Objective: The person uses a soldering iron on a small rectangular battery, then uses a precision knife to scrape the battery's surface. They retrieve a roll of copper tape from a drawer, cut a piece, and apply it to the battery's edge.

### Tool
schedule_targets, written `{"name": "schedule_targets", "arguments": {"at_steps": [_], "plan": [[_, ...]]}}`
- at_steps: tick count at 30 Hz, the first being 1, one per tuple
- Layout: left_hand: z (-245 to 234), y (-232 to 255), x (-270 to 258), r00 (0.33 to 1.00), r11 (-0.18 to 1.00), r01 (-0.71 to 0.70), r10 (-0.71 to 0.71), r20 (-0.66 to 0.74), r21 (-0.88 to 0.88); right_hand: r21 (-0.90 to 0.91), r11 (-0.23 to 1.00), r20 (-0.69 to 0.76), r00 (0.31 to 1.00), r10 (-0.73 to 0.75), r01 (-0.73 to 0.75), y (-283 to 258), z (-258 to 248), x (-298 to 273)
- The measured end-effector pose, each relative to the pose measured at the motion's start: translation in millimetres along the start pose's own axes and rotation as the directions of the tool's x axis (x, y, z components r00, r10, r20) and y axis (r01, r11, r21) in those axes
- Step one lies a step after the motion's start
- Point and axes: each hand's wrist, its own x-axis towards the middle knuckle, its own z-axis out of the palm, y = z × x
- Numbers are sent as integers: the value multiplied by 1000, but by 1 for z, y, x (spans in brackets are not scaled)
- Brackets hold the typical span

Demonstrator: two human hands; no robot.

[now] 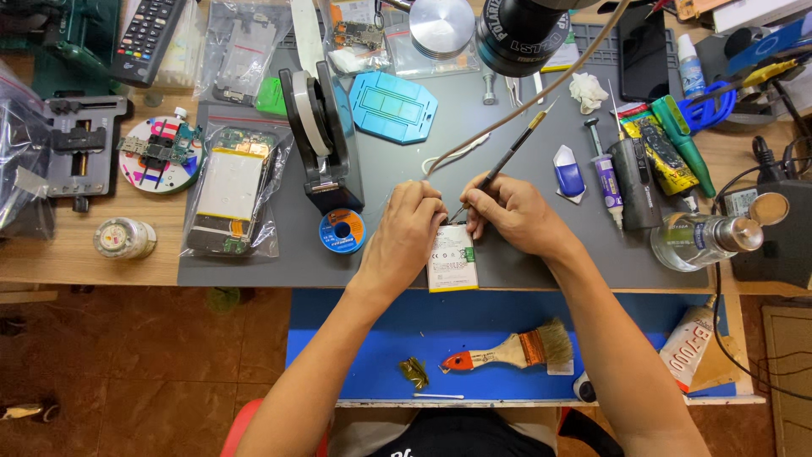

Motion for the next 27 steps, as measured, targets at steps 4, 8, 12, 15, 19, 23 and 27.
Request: {"name": "schedule_targets", "arguments": {"at_steps": [4,8,12,15,19,23,27], "plan": [[-1,1,0,1000,1000,1,-1,0,7,5,1000,0,1000,-9,9,1,0,0],[-2,2,2,1000,1000,7,-7,10,-1,14,1000,-7,1000,-20,20,7,1,0],[2,-1,0,1000,1000,1,-1,-2,8,28,999,-8,999,-33,33,2,1,-1],[1,-1,0,1000,999,-8,7,-17,-40,88,996,-45,999,-26,30,12,-5,-3],[-8,2,2,998,996,-25,20,-55,-87,72,992,-214,973,-84,101,10,-3,-18],[-25,17,1,988,996,34,-46,-149,-82,-105,994,-405,911,-72,32,9,-17,-47],[-47,72,-9,959,947,262,-235,-156,186,-433,841,-458,883,104,-324,-25,-19,-70]]}}
